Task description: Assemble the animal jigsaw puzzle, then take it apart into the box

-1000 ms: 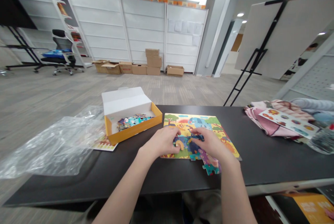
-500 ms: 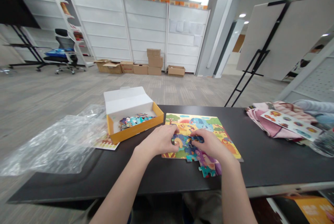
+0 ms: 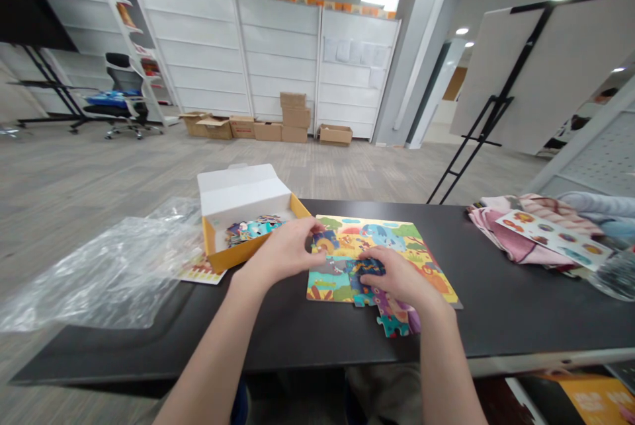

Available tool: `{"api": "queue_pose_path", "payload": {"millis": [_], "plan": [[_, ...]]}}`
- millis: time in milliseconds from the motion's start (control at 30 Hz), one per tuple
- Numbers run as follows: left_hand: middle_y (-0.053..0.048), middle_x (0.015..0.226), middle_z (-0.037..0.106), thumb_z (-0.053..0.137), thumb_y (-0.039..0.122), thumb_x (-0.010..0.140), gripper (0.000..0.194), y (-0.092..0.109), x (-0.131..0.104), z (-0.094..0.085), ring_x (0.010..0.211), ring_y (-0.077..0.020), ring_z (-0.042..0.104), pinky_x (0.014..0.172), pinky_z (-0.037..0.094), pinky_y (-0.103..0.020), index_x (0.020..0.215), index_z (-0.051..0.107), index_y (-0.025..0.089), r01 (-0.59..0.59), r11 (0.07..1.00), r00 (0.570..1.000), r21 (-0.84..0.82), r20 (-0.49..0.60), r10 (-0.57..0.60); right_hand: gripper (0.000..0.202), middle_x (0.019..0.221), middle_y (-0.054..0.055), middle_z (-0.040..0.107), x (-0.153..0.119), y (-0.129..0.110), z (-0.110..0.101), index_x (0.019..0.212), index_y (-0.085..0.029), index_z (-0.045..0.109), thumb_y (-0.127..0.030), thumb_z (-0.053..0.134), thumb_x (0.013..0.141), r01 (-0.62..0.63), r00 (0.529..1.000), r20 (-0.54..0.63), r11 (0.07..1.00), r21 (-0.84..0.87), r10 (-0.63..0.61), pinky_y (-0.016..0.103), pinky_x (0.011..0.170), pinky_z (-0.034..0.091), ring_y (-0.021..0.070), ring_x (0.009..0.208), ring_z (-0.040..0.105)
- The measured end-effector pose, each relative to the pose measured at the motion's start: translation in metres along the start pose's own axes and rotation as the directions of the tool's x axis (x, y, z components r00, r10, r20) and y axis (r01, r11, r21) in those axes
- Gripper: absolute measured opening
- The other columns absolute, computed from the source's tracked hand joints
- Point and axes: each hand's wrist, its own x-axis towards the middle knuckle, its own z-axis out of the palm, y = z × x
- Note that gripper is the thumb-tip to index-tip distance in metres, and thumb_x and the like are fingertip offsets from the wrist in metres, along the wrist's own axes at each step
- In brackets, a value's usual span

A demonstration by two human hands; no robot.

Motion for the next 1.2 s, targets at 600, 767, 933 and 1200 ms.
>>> {"api": "queue_pose_path", "payload": {"millis": [600,767,933,1200], "plan": [[-0.009,0.122,0.071,0.062,0.032,0.093,0.029,-0.002,-0.013,-0.011,0.115,-0.0255,0.065,0.102,0.049,-0.038,0.119,0.064,0.02,-0.044,0.979,0.993,0.197,-0.097,0.064,0.047,0.131,0.012,0.066,-0.001,0.005,-0.001,0.121,-0.02,0.07,-0.026,0.075,0.075,-0.018,1.0,-0.002,0.998,0.066,0.018,0.043,0.108,0.045,0.0293,0.122,0.061],[-0.011,0.116,0.073,0.072,0.035,0.087,0.032,0.039,-0.003,0.033,0.111,-0.0309,0.067,0.095,0.053,-0.042,0.114,0.069,0.019,-0.148,0.972,0.967,0.184,0.231,0.104,0.045,0.125,0.011,0.069,-0.008,0.013,-0.01,0.119,-0.02,0.071,-0.019,0.072,0.073,-0.043,0.998,-0.042,0.999,0.013,0.043,0.043,0.107,0.046,0.0292,0.118,0.064],[-0.016,0.12,0.071,0.071,0.038,0.088,0.042,0.039,0.004,0.059,0.116,-0.0352,0.064,0.096,0.053,-0.046,0.122,0.063,0.015,-0.107,0.973,0.961,0.206,0.274,0.048,0.044,0.125,0.013,0.069,-0.015,0.023,-0.019,0.118,-0.018,0.071,-0.02,0.072,0.074,-0.175,0.98,-0.101,0.984,-0.027,0.172,0.043,0.105,0.047,0.0305,0.118,0.064],[-0.016,0.122,0.068,0.072,0.033,0.087,0.041,0.036,0.012,0.065,0.118,-0.034,0.063,0.099,0.05,-0.045,0.122,0.061,0.016,-0.088,0.99,0.949,0.111,0.312,0.05,0.044,0.126,0.014,0.069,-0.014,0.02,-0.019,0.117,-0.016,0.071,-0.015,0.071,0.073,-0.188,0.978,-0.102,0.981,-0.039,0.184,0.041,0.105,0.046,0.0294,0.119,0.064]]}}
